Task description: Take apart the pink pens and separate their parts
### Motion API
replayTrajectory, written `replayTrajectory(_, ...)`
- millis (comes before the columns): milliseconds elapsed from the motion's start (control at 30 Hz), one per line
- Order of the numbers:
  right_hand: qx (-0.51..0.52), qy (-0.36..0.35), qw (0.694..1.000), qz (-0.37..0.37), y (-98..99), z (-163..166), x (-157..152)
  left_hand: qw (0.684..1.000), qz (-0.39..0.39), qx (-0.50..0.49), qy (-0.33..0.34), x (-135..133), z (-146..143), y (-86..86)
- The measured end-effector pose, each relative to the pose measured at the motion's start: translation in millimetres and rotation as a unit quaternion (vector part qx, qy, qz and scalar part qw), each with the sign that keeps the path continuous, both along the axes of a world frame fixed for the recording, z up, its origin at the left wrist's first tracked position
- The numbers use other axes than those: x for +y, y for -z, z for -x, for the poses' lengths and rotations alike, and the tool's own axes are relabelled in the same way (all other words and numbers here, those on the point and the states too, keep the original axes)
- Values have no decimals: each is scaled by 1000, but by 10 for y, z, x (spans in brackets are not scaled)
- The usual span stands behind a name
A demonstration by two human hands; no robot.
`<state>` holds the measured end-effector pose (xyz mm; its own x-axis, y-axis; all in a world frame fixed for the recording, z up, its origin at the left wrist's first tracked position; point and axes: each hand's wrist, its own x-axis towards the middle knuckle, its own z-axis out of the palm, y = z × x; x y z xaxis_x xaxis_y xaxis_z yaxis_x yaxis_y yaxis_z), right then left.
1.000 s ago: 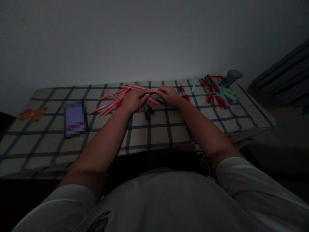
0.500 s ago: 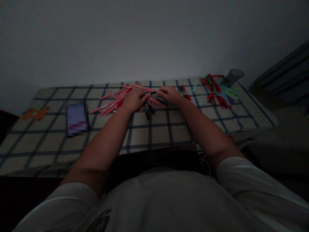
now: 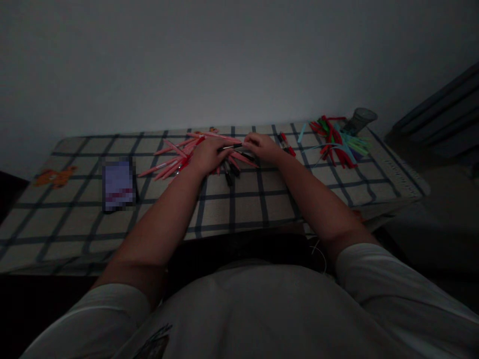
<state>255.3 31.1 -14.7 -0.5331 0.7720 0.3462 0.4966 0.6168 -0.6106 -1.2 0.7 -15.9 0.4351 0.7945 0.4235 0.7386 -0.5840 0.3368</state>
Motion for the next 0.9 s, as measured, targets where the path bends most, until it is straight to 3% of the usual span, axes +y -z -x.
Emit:
replayTrajectory(467, -4, -9, 1000, 19, -78, 22, -72, 1000, -12, -19, 6, -4, 2, -36)
replayTrajectory(633, 90, 19, 994, 58, -36, 67, -66, 998, -11, -61, 2, -54, -35, -59)
replayTrajectory(767, 188, -15, 974, 122, -1, 122, -62, 997, 1, -79, -1, -117, -73, -78)
replayTrajectory(900, 216, -34, 966, 135, 3, 173, -73, 998, 12, -55, 1, -155, -97, -95)
